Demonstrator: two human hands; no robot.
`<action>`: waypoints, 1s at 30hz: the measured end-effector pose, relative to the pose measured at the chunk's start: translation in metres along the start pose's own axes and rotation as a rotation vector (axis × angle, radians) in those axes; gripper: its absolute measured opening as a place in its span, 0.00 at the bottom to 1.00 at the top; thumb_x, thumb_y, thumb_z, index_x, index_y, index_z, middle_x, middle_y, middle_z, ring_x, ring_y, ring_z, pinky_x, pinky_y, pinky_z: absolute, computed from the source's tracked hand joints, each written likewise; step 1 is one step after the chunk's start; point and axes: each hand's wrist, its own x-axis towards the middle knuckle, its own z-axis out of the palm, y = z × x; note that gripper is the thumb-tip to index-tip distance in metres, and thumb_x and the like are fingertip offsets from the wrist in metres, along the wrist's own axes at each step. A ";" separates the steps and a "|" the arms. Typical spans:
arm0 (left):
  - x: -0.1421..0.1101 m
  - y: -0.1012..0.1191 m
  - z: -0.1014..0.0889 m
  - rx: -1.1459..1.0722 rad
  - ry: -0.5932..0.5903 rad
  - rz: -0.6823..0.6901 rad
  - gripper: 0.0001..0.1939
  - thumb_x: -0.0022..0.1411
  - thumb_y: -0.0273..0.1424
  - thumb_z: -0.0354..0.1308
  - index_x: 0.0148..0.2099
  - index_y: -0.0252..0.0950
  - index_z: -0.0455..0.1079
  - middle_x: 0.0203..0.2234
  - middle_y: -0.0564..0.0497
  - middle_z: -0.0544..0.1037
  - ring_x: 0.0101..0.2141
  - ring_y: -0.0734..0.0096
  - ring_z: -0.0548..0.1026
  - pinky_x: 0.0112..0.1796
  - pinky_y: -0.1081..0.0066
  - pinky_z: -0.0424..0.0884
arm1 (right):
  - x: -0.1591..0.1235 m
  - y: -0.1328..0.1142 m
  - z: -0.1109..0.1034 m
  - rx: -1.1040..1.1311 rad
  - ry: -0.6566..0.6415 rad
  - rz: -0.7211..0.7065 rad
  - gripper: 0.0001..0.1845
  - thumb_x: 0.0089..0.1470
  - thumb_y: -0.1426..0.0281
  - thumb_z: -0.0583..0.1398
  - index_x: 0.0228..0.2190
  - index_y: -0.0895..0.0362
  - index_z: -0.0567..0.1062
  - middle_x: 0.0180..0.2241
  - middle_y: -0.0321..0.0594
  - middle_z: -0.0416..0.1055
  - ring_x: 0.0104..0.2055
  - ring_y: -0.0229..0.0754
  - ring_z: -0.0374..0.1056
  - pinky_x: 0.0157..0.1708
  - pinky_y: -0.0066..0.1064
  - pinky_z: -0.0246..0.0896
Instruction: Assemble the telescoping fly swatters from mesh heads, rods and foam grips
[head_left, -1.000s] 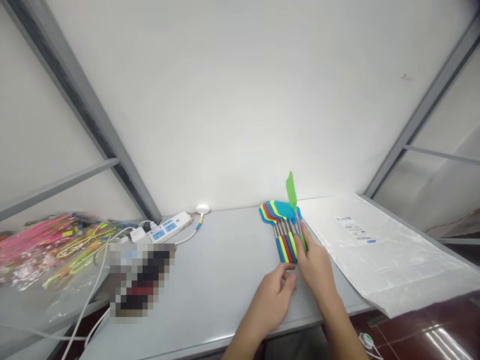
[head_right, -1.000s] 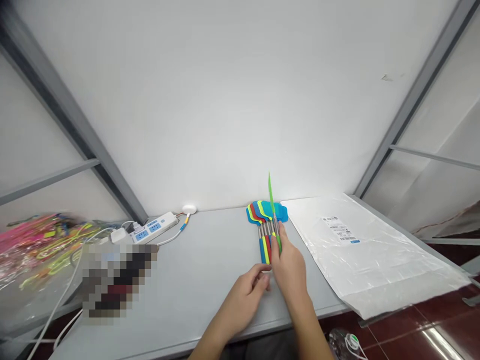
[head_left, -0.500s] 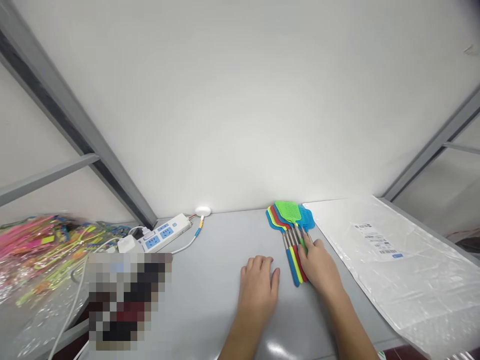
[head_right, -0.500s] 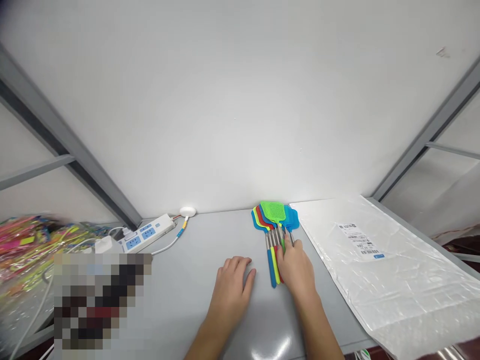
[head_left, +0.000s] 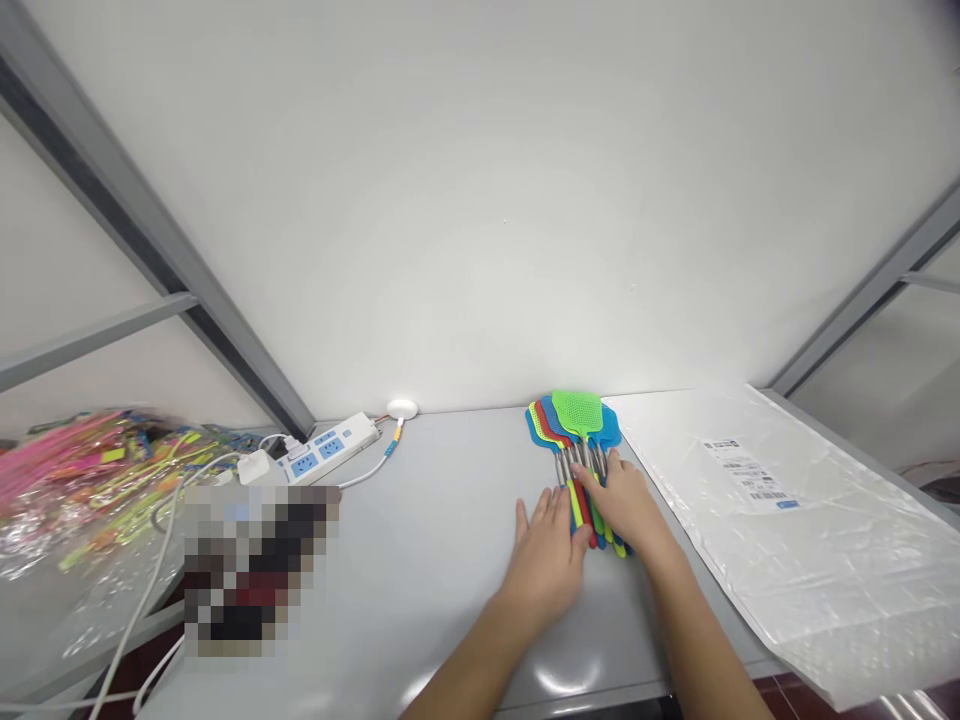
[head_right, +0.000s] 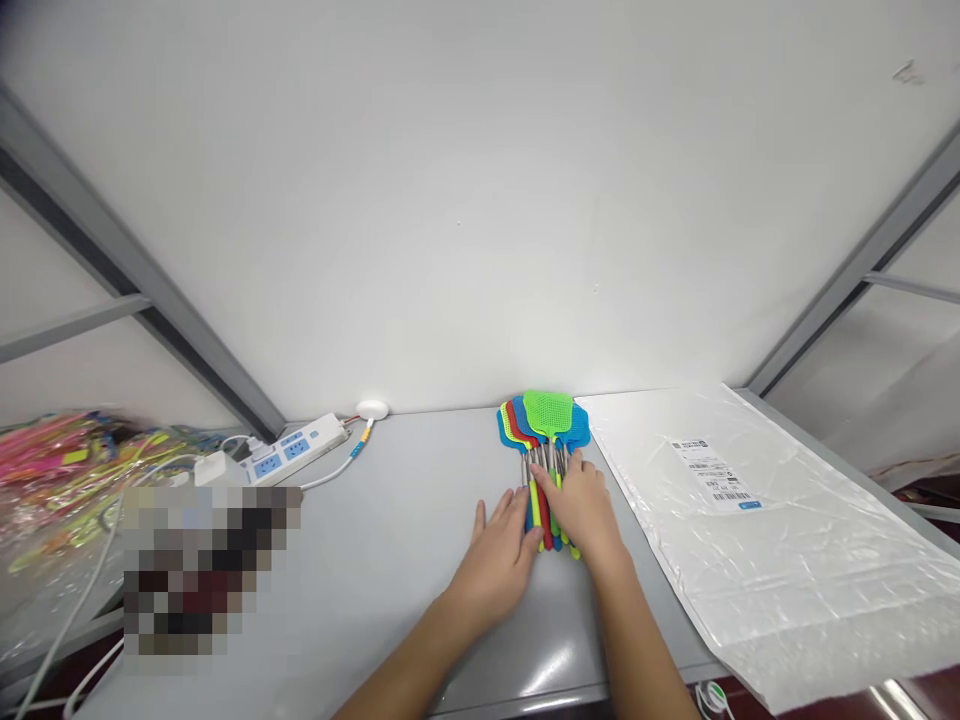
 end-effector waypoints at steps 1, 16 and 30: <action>0.000 0.003 0.003 -0.008 0.009 0.016 0.30 0.71 0.37 0.36 0.71 0.34 0.45 0.67 0.44 0.54 0.67 0.53 0.48 0.64 0.44 0.39 | 0.003 -0.004 0.001 -0.013 -0.007 -0.009 0.47 0.57 0.43 0.46 0.61 0.71 0.59 0.50 0.67 0.67 0.53 0.65 0.64 0.45 0.48 0.60; -0.066 -0.046 -0.055 0.246 0.264 0.103 0.14 0.65 0.30 0.54 0.53 0.42 0.69 0.46 0.46 0.76 0.48 0.56 0.70 0.50 0.54 0.63 | -0.032 -0.097 0.019 -0.088 -0.211 -0.819 0.37 0.55 0.63 0.57 0.62 0.62 0.57 0.55 0.54 0.64 0.53 0.55 0.59 0.51 0.43 0.57; 0.002 -0.128 -0.106 0.563 0.268 -0.121 0.38 0.62 0.53 0.53 0.68 0.42 0.52 0.65 0.42 0.58 0.64 0.48 0.52 0.61 0.41 0.46 | 0.047 -0.137 0.044 -0.073 -0.284 -1.205 0.35 0.55 0.60 0.58 0.59 0.64 0.59 0.52 0.56 0.66 0.51 0.56 0.62 0.48 0.46 0.59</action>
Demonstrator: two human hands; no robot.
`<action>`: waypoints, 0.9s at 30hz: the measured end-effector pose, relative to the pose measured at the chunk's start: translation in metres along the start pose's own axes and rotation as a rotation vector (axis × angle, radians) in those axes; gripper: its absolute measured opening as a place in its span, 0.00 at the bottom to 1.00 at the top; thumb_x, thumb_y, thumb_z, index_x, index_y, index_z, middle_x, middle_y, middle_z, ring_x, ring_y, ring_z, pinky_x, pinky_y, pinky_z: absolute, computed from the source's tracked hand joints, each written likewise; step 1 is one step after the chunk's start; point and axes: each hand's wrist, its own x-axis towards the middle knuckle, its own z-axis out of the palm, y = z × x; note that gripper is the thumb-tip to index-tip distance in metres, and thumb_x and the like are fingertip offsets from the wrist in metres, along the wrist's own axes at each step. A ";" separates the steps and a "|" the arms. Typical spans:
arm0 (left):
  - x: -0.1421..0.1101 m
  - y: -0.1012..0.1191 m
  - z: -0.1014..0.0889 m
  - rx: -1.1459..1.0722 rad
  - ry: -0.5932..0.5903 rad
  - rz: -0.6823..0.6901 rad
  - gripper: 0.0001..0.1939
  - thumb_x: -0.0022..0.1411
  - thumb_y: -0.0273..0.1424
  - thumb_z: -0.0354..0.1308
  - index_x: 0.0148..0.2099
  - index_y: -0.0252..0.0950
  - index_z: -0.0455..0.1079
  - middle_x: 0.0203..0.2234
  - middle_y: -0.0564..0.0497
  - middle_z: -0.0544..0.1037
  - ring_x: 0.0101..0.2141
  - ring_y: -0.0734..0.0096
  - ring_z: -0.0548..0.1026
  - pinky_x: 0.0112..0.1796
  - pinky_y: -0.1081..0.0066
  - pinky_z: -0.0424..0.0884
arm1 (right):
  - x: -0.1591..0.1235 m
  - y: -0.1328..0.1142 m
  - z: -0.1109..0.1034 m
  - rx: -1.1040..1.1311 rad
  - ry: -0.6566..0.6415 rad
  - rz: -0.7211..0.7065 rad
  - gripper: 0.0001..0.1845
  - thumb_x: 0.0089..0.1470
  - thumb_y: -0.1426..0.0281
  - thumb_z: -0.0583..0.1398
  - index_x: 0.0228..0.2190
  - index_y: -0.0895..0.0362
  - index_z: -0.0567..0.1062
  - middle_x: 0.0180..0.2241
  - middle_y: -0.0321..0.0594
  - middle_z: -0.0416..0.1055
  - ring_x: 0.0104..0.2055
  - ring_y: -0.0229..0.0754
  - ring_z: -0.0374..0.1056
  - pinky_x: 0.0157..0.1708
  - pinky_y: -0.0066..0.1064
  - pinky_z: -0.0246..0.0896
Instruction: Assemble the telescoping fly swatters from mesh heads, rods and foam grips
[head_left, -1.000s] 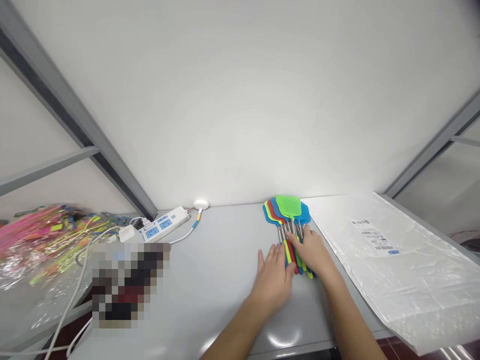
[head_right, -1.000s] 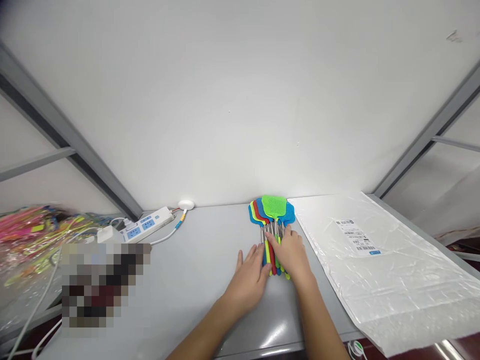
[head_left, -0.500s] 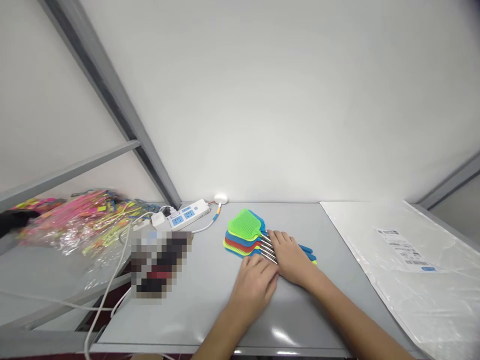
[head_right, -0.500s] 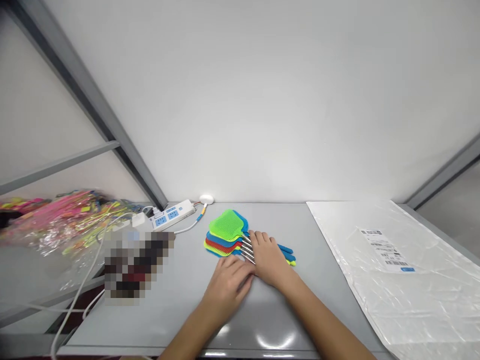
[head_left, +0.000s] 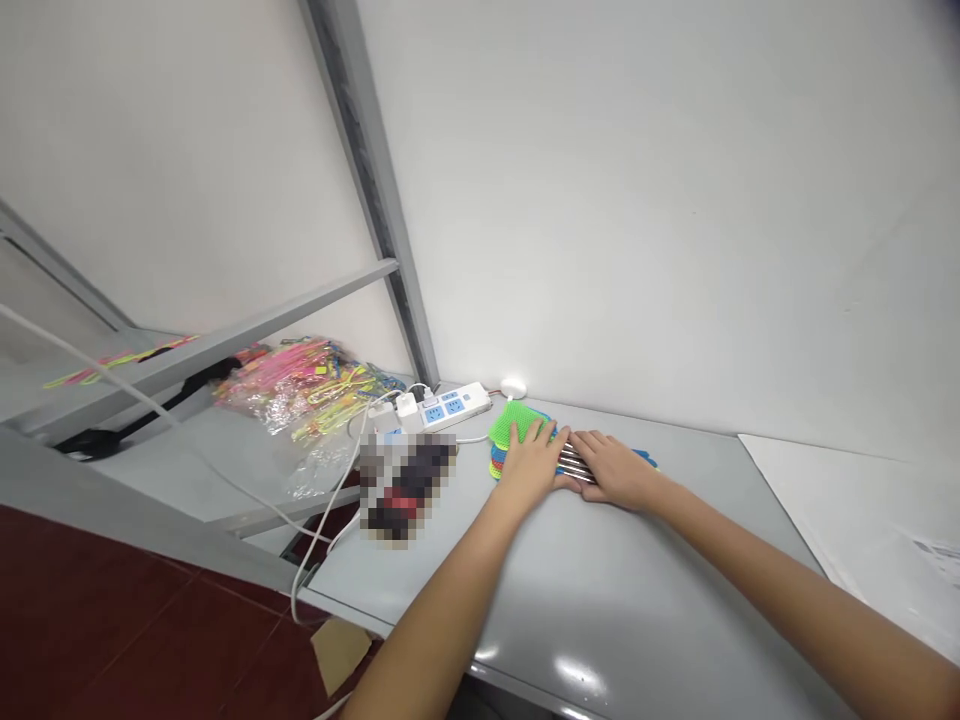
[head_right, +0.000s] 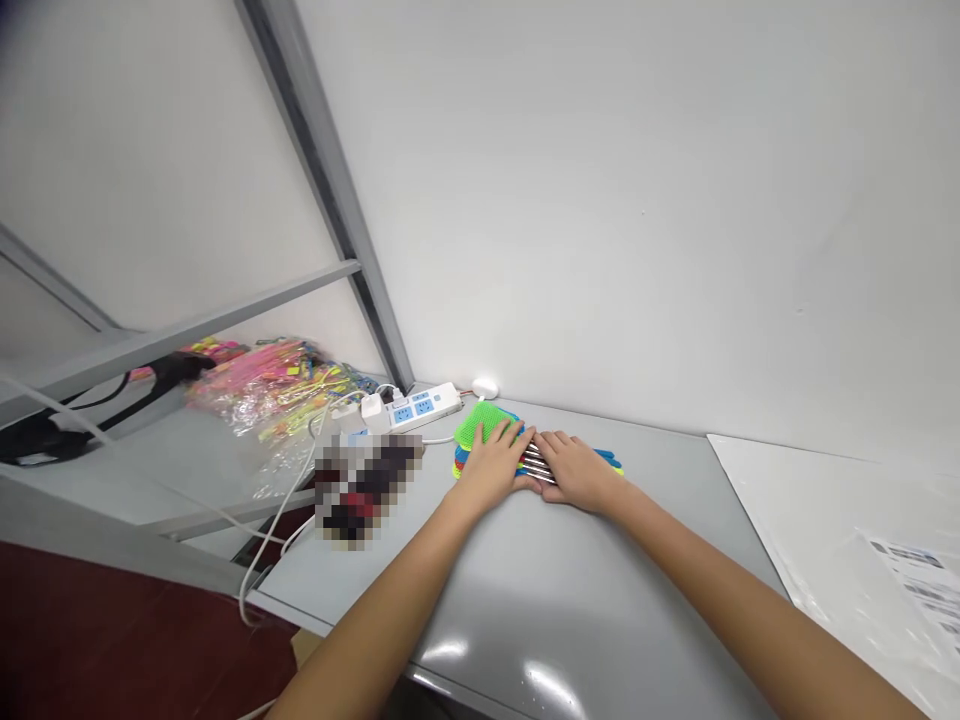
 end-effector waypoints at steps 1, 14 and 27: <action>0.005 -0.001 0.001 0.004 0.005 -0.001 0.38 0.63 0.52 0.52 0.68 0.40 0.52 0.65 0.42 0.59 0.64 0.49 0.52 0.61 0.41 0.46 | 0.003 0.005 0.000 -0.004 0.000 -0.001 0.35 0.56 0.61 0.57 0.60 0.64 0.59 0.52 0.57 0.66 0.51 0.56 0.62 0.48 0.46 0.59; 0.018 0.003 -0.005 -0.045 0.055 0.050 0.39 0.62 0.54 0.52 0.66 0.35 0.55 0.61 0.34 0.63 0.61 0.42 0.57 0.56 0.43 0.54 | -0.015 0.010 0.003 -0.087 0.092 0.128 0.39 0.62 0.52 0.50 0.66 0.59 0.49 0.65 0.56 0.54 0.66 0.56 0.50 0.62 0.54 0.40; -0.005 0.047 0.011 -0.299 0.373 0.640 0.11 0.64 0.38 0.50 0.37 0.38 0.68 0.34 0.48 0.78 0.37 0.67 0.74 0.38 0.66 0.68 | -0.080 -0.050 0.032 0.206 0.322 0.046 0.11 0.61 0.70 0.54 0.44 0.55 0.71 0.43 0.48 0.71 0.46 0.51 0.67 0.44 0.44 0.65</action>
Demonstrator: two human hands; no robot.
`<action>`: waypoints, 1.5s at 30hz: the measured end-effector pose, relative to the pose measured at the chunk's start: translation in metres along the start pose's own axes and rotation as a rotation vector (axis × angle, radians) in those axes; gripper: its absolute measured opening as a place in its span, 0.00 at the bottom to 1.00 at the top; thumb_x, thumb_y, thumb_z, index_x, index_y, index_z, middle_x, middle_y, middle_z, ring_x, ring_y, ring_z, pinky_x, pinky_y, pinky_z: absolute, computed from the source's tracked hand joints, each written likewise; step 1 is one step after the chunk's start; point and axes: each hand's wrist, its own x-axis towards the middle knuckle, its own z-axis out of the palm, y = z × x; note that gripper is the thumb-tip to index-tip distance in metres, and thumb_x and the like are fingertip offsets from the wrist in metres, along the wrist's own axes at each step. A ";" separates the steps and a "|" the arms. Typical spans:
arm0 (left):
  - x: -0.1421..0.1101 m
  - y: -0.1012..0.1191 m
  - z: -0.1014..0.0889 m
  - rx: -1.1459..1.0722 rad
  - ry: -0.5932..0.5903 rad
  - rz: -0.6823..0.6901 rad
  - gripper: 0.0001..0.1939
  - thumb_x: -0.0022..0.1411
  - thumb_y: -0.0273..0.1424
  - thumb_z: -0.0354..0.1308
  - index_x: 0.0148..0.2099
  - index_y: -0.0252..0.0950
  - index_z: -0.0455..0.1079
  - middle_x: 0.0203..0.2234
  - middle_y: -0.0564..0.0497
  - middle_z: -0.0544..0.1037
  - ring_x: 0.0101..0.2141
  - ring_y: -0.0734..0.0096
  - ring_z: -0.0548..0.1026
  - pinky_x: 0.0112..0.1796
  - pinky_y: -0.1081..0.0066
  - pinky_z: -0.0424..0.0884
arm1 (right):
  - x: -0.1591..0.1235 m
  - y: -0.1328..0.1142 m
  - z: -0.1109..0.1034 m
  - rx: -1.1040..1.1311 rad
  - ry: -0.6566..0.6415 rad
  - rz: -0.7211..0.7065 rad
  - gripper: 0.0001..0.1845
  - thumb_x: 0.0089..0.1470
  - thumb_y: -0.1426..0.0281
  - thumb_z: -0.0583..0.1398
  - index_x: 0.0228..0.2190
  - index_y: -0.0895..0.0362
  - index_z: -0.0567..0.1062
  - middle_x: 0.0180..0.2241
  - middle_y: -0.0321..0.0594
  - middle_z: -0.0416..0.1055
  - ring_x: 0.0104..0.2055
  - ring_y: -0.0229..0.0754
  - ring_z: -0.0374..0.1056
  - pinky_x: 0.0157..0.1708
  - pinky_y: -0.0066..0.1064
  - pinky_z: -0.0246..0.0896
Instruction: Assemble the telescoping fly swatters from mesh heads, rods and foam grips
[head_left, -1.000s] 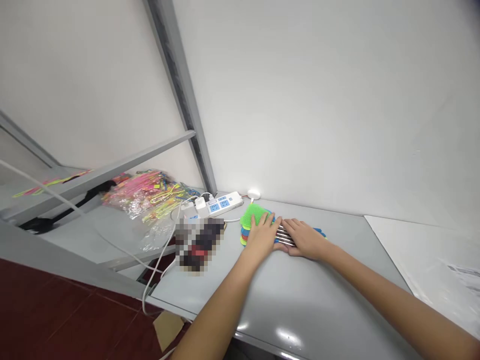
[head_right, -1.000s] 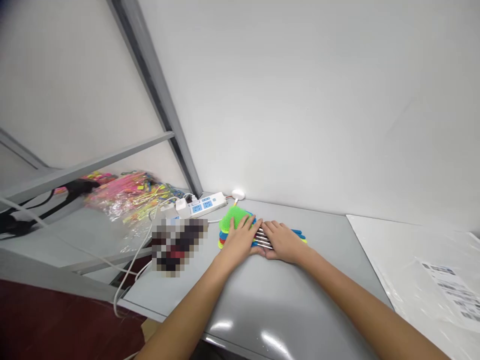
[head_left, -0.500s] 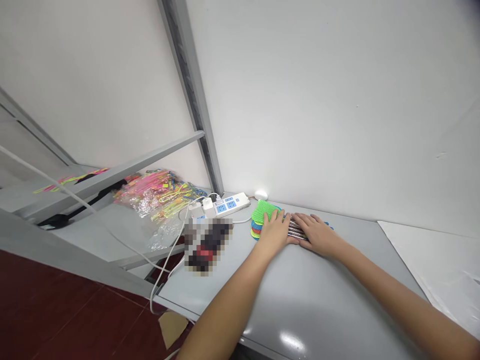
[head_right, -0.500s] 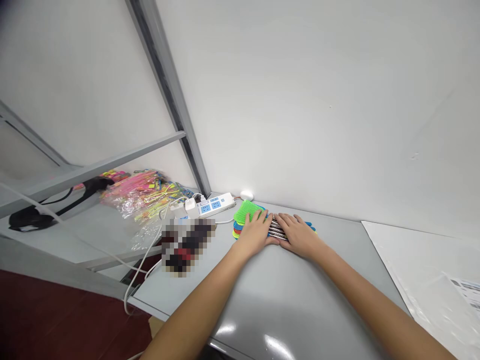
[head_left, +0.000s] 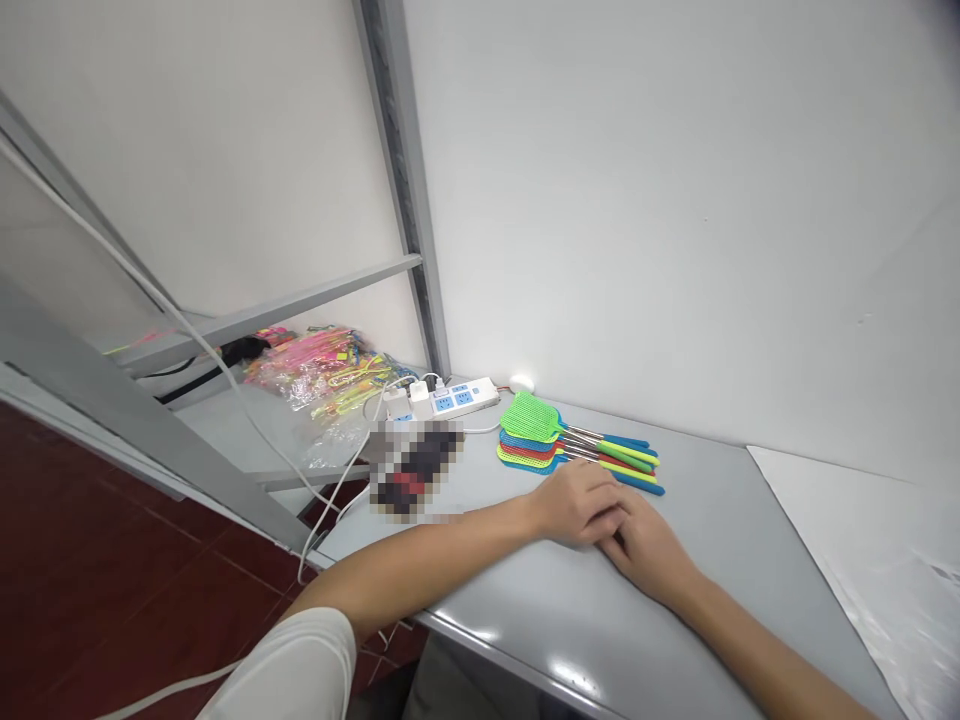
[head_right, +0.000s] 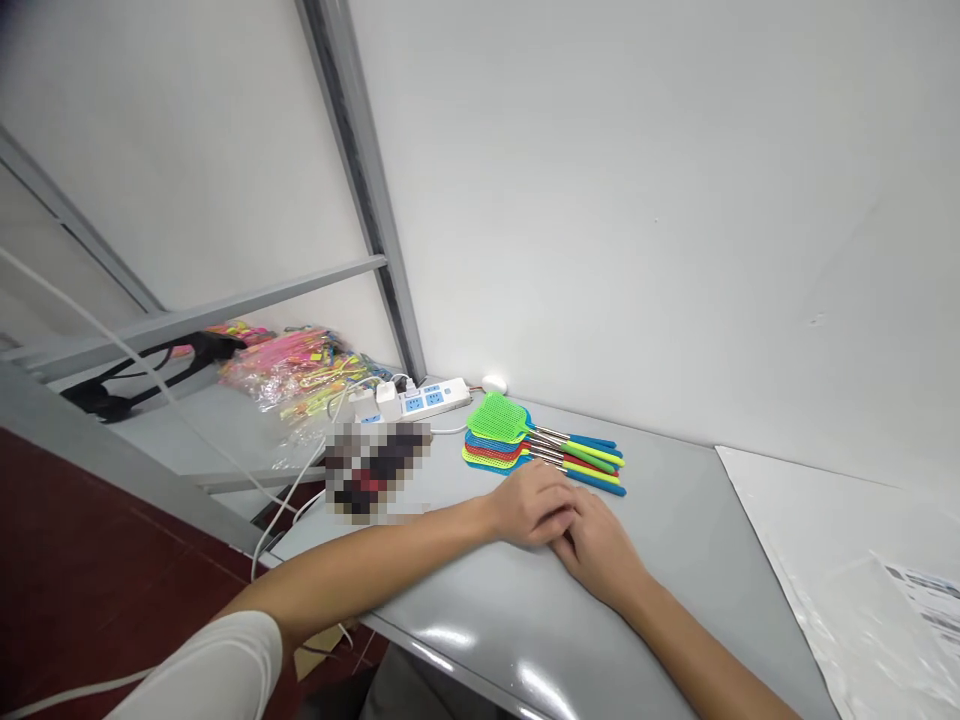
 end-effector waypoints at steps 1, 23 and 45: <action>-0.006 0.005 0.004 -0.008 0.023 0.018 0.10 0.64 0.38 0.50 0.37 0.38 0.67 0.33 0.49 0.77 0.35 0.67 0.74 0.37 0.66 0.68 | 0.000 0.001 0.000 0.030 0.023 0.018 0.11 0.61 0.70 0.54 0.44 0.55 0.71 0.44 0.48 0.71 0.47 0.51 0.67 0.44 0.44 0.65; -0.010 -0.012 -0.005 0.412 -0.012 -0.302 0.17 0.68 0.38 0.50 0.55 0.37 0.67 0.57 0.43 0.66 0.56 0.54 0.62 0.59 0.44 0.53 | -0.005 0.039 -0.011 -0.190 0.345 0.252 0.10 0.61 0.63 0.55 0.41 0.51 0.73 0.47 0.46 0.64 0.52 0.52 0.62 0.45 0.43 0.66; -0.011 -0.040 -0.001 0.445 -0.073 -0.341 0.11 0.67 0.25 0.51 0.50 0.39 0.69 0.43 0.46 0.75 0.48 0.57 0.68 0.57 0.38 0.54 | 0.036 0.051 0.010 -0.403 0.138 0.243 0.17 0.64 0.63 0.51 0.50 0.54 0.70 0.48 0.48 0.70 0.48 0.53 0.65 0.46 0.46 0.59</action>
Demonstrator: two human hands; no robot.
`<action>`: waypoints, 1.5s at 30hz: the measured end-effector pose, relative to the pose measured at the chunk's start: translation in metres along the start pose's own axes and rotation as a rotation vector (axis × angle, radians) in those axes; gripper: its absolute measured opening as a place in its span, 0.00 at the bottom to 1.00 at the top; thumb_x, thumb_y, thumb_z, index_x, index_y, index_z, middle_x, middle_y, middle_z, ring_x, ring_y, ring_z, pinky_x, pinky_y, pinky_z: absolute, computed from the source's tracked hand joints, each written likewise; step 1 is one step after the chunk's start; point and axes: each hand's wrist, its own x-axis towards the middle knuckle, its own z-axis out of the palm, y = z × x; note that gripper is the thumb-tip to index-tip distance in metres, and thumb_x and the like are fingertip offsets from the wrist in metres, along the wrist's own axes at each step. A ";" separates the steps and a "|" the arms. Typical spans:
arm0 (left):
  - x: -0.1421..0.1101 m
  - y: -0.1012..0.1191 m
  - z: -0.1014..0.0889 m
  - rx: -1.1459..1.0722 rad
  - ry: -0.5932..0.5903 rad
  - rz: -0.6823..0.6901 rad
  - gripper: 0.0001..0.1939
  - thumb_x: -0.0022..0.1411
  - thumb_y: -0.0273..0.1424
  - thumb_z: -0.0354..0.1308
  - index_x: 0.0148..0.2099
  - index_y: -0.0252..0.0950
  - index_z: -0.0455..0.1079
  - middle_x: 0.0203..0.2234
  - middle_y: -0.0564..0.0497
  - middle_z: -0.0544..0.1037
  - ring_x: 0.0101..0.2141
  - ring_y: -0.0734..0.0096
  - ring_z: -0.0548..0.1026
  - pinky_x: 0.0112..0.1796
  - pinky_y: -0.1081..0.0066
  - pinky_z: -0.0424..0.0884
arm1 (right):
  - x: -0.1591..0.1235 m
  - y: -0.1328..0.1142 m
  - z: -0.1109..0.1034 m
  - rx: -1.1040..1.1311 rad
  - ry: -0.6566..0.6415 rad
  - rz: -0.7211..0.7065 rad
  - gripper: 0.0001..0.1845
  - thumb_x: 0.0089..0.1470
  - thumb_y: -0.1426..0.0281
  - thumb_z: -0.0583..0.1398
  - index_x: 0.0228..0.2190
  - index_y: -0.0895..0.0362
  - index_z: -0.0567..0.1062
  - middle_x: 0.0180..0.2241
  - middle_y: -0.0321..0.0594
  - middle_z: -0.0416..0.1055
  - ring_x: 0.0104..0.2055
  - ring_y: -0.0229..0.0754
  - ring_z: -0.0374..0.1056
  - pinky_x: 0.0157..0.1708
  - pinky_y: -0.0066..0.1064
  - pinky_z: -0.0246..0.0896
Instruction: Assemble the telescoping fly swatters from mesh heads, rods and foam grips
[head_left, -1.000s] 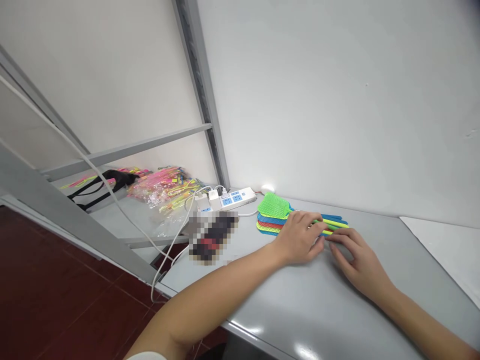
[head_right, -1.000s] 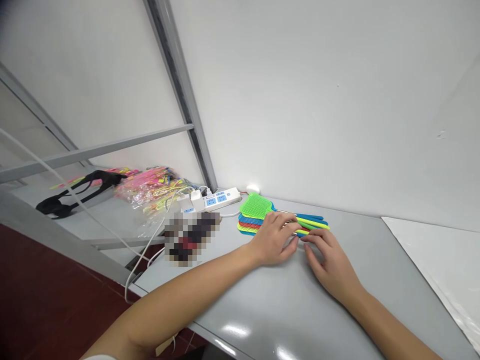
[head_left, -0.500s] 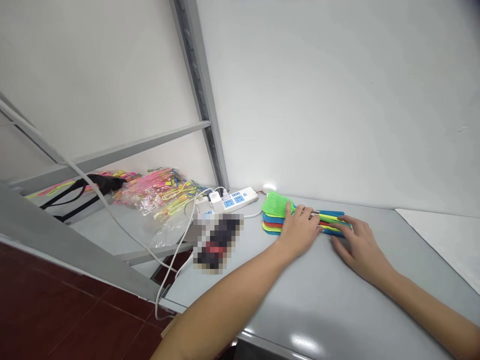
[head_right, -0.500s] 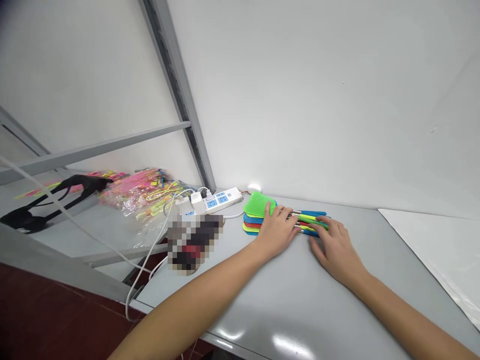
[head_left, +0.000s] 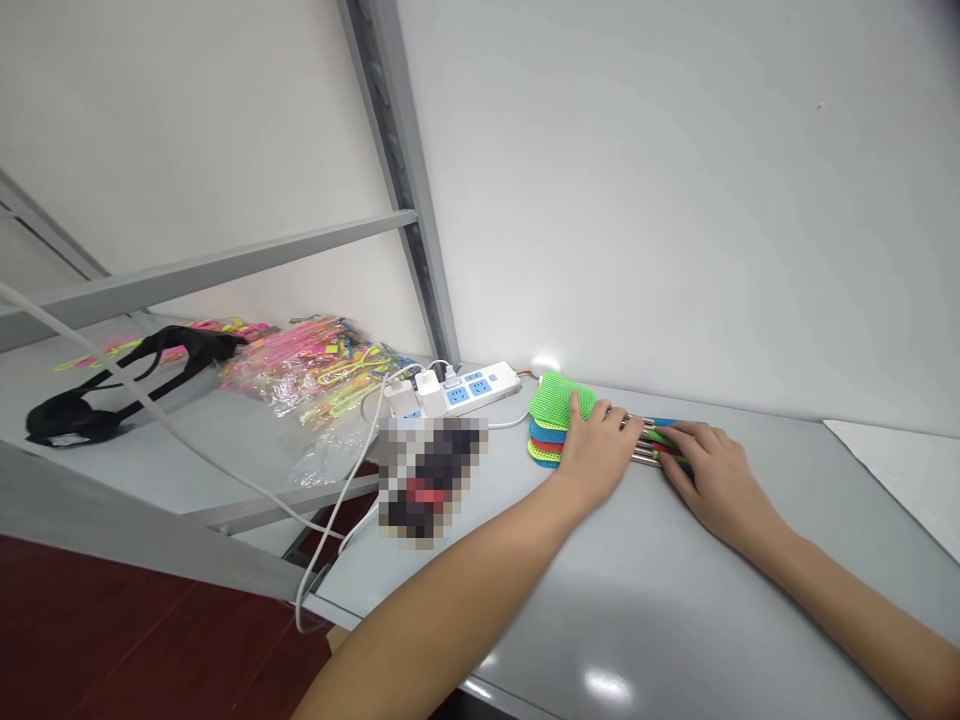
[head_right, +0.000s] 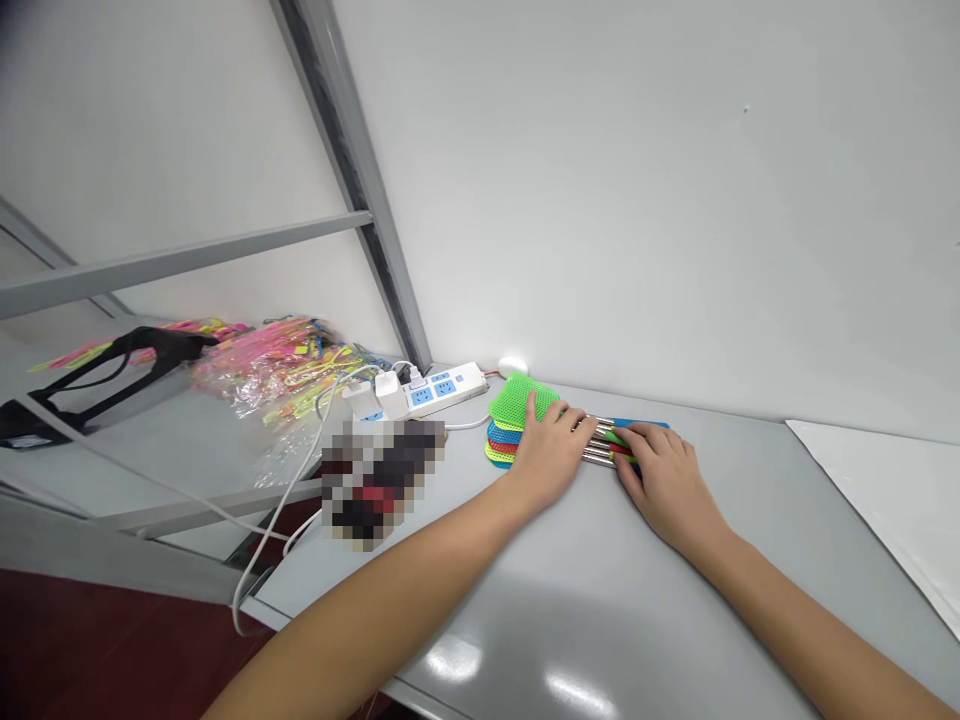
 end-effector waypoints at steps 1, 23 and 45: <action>0.001 -0.002 0.000 0.003 0.000 0.003 0.11 0.67 0.25 0.52 0.49 0.39 0.69 0.42 0.47 0.75 0.47 0.57 0.68 0.57 0.38 0.54 | 0.000 0.001 0.000 0.015 -0.002 0.003 0.17 0.64 0.63 0.51 0.50 0.54 0.70 0.48 0.48 0.69 0.48 0.52 0.65 0.45 0.46 0.59; -0.003 -0.021 -0.070 -0.622 0.446 -0.440 0.26 0.66 0.40 0.53 0.62 0.38 0.56 0.53 0.42 0.71 0.54 0.58 0.69 0.54 0.55 0.62 | -0.004 0.022 -0.054 -0.186 0.197 -0.205 0.13 0.65 0.65 0.52 0.41 0.52 0.76 0.26 0.37 0.70 0.26 0.38 0.64 0.24 0.31 0.48; -0.021 0.008 -0.036 -0.974 0.245 -0.629 0.08 0.67 0.35 0.51 0.44 0.38 0.67 0.39 0.49 0.76 0.41 0.65 0.75 0.43 0.66 0.70 | -0.027 -0.003 -0.088 -0.048 -0.151 -0.168 0.17 0.67 0.60 0.48 0.40 0.49 0.75 0.32 0.38 0.76 0.27 0.40 0.70 0.23 0.30 0.48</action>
